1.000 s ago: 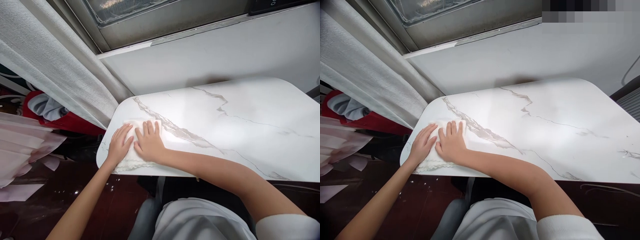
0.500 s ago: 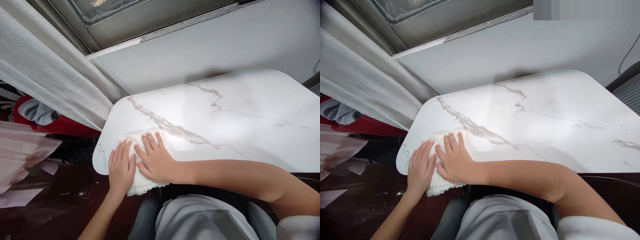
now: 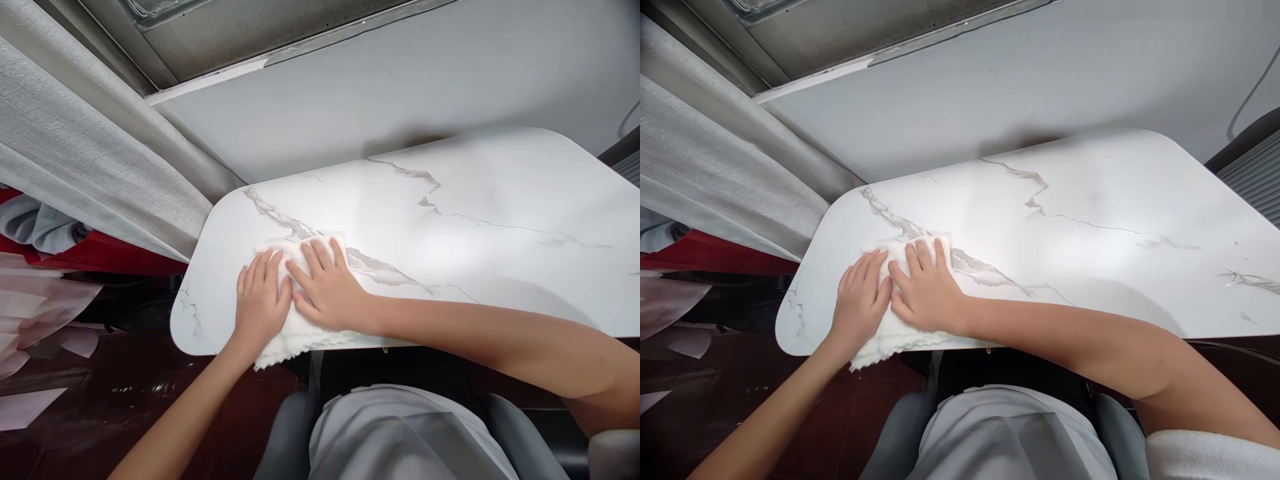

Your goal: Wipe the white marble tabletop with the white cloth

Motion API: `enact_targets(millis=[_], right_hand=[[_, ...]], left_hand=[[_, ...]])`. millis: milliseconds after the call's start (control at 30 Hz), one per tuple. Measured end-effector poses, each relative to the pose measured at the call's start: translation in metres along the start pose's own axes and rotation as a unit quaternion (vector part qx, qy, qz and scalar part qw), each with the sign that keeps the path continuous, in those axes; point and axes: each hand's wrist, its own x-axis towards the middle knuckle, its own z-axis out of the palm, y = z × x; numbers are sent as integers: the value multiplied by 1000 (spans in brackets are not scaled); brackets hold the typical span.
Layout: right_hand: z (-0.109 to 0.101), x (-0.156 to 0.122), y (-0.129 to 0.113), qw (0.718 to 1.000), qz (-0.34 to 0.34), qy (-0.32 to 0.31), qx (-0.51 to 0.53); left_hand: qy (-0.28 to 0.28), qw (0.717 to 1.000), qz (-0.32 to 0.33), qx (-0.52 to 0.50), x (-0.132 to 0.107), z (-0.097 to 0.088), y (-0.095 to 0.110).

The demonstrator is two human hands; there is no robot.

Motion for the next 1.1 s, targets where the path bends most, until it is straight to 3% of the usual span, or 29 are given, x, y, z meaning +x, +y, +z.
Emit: enact_targets(millis=[333,467,800,1100], right_hand=[[13,88,64,997,79,-10,-26],[14,117,87,995,94,-28,-25],[17,159,139,994,104,-19,-9],[8,165,160,990,138,-10,-19]], left_hand=[[37,997,23,-57,128,27,-26],[37,998,8,-56,167,35,-31],[26,998,8,-55,232,50,-32],[15,1000,9,-25,261,58,-18]])
